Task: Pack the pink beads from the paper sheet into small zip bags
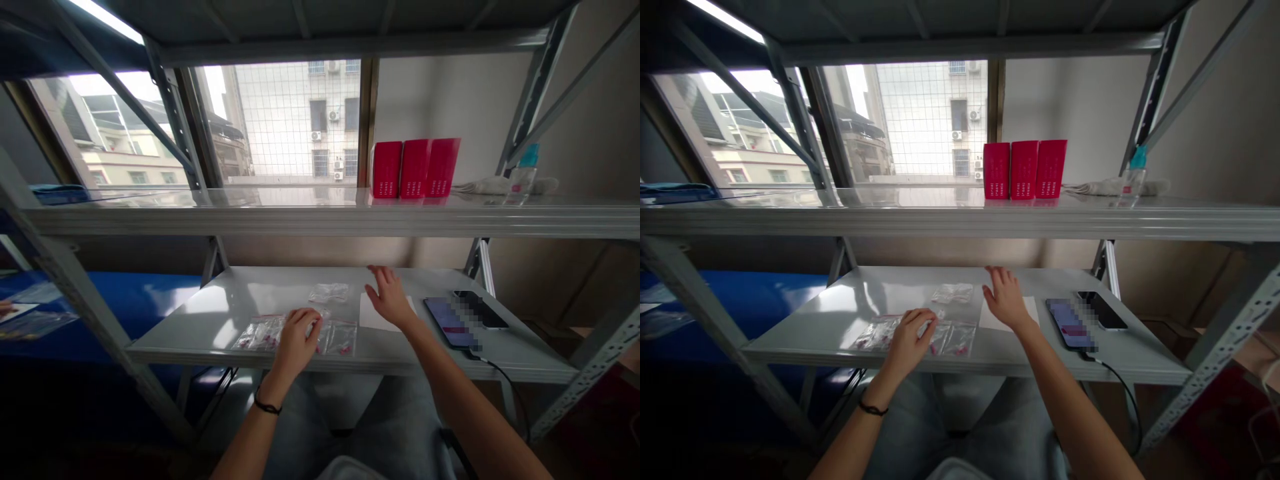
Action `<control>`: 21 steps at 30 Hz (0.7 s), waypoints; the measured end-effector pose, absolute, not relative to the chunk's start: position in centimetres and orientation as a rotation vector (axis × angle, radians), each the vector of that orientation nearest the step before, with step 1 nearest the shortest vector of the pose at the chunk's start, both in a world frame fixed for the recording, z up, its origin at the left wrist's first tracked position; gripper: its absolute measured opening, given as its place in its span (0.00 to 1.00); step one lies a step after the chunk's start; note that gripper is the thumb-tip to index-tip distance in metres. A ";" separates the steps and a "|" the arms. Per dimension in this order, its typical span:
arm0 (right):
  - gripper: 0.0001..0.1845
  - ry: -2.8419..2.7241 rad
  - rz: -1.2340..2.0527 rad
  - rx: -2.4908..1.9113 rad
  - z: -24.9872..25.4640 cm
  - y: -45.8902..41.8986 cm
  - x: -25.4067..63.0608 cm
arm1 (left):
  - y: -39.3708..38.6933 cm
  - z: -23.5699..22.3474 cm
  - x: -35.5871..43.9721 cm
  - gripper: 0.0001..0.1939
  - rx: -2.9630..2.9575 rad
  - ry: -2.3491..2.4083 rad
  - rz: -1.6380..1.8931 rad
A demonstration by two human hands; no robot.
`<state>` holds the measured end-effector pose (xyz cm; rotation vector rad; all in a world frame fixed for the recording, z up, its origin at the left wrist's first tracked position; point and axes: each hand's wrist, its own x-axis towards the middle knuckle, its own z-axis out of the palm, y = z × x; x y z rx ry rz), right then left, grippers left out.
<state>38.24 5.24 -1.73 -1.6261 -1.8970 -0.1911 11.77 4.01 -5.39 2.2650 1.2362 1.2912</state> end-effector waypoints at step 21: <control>0.25 -1.437 0.991 -1.301 -18.9 -10.0 31.4 | -4.4 -18.2 12.2 0.19 0.694 0.991 0.761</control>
